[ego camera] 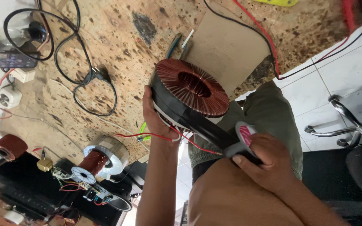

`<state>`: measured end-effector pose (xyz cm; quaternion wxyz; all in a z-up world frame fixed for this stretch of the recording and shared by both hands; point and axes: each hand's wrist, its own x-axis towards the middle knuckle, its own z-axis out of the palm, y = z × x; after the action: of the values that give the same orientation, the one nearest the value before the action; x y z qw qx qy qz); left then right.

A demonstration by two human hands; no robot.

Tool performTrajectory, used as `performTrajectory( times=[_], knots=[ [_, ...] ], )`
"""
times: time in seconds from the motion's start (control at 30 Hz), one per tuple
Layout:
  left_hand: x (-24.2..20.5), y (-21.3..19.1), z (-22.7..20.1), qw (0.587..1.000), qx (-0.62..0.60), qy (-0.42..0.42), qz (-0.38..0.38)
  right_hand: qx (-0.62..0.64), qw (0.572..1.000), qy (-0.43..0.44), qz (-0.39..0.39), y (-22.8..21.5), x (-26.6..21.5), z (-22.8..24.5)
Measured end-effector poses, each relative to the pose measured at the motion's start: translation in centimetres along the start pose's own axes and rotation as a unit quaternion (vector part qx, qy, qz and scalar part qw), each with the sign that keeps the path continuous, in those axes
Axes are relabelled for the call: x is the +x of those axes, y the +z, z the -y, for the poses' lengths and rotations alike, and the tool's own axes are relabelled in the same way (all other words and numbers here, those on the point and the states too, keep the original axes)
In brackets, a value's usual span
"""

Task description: The person wraps black electrical tape around a toroidal inductor with copper windings. They rotate the component and apply multiple layers of tape to cover the windings, then place the taped inductor on the workbench.

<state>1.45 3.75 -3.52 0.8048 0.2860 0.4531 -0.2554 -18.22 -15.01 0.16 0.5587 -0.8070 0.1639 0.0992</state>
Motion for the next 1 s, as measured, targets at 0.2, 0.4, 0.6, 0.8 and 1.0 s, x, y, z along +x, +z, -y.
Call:
performTrajectory(
  times=[0.2,0.4,0.6,0.8,1.0],
  knots=[
    [0.5,-0.9,0.1,0.999,-0.018,-0.029,-0.010,-0.061,0.997,0.030,-0.021,0.2,-1.7,-0.9],
    [0.0,1.0,1.2,0.993,0.002,0.085,-0.085,-0.032,0.996,0.033,-0.078,0.3,-2.2,-2.8],
    [-0.6,2.0,1.3,0.993,-0.007,0.090,-0.081,-0.038,0.996,0.021,-0.075,0.3,-1.4,-5.2],
    [-0.6,2.0,1.3,0.994,0.002,0.083,-0.076,-0.021,0.996,0.041,-0.073,0.5,-0.3,-5.9],
    [-0.7,2.4,1.4,0.993,-0.004,0.091,-0.080,-0.047,0.996,0.028,-0.067,0.5,0.9,-6.9]
  ],
)
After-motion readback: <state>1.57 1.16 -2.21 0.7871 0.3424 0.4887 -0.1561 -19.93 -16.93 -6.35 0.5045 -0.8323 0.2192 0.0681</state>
